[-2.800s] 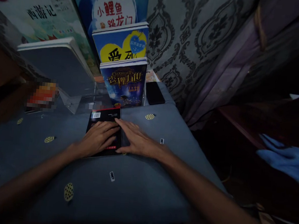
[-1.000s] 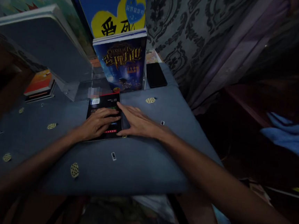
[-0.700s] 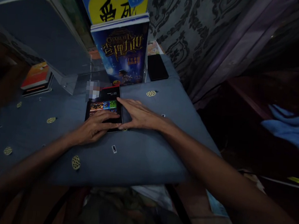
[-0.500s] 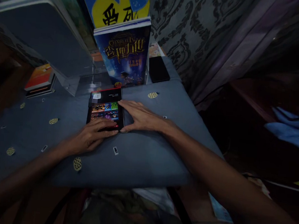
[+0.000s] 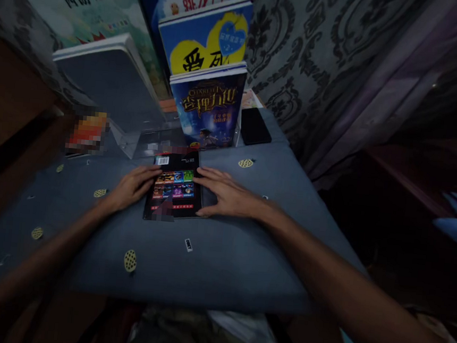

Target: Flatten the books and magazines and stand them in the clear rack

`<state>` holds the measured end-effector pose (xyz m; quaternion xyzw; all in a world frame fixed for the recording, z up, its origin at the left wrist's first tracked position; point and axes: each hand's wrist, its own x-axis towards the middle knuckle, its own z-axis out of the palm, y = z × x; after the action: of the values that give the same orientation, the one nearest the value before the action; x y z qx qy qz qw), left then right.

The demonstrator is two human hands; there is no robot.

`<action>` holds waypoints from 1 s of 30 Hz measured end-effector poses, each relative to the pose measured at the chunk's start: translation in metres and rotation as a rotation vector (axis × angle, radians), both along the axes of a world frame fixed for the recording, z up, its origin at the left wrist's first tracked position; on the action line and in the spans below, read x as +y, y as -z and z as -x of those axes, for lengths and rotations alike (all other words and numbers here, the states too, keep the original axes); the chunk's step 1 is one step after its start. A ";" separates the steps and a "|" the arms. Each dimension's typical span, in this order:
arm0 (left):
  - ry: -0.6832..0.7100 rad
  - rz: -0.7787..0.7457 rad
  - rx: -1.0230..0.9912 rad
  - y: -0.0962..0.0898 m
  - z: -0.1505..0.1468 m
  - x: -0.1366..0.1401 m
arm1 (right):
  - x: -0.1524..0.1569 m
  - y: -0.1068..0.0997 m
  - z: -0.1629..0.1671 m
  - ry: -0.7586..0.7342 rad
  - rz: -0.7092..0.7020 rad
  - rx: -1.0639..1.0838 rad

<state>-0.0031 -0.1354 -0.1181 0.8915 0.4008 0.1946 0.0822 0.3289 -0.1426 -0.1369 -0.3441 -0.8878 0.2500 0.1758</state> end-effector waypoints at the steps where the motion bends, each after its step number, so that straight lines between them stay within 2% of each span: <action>1: -0.039 0.003 -0.005 0.002 0.003 0.012 | 0.001 -0.002 0.003 0.008 -0.031 0.006; 4: -0.064 0.014 -0.030 0.008 0.009 0.038 | 0.003 -0.011 0.025 -0.027 -0.113 0.029; 6: -0.072 0.003 -0.056 0.011 0.009 0.045 | 0.005 -0.019 0.049 -0.129 -0.127 0.024; 9: -0.082 -0.015 -0.082 0.016 0.009 0.045 | 0.008 -0.025 0.091 -0.260 -0.129 -0.031; 13: -0.080 -0.004 -0.093 0.019 0.011 0.042 | -0.001 -0.022 0.126 -0.253 -0.132 -0.070; 18: -0.075 -0.027 -0.098 0.021 0.012 0.044 | -0.033 -0.021 0.118 -0.396 -0.113 -0.046; 21: -0.075 -0.052 -0.079 0.022 0.010 0.043 | -0.046 -0.025 0.107 -0.411 -0.066 -0.042; 25: -0.096 -0.092 -0.052 0.026 0.007 0.039 | -0.039 -0.022 0.097 -0.248 -0.005 -0.037; 30: -0.100 -0.154 -0.038 0.033 0.007 0.038 | 0.007 -0.006 0.078 -0.051 -0.041 -0.015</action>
<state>-0.0104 -0.0972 -0.1508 0.8702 0.4271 0.2453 0.0111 0.2509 -0.1354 -0.1313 -0.3196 -0.9025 0.2336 0.1699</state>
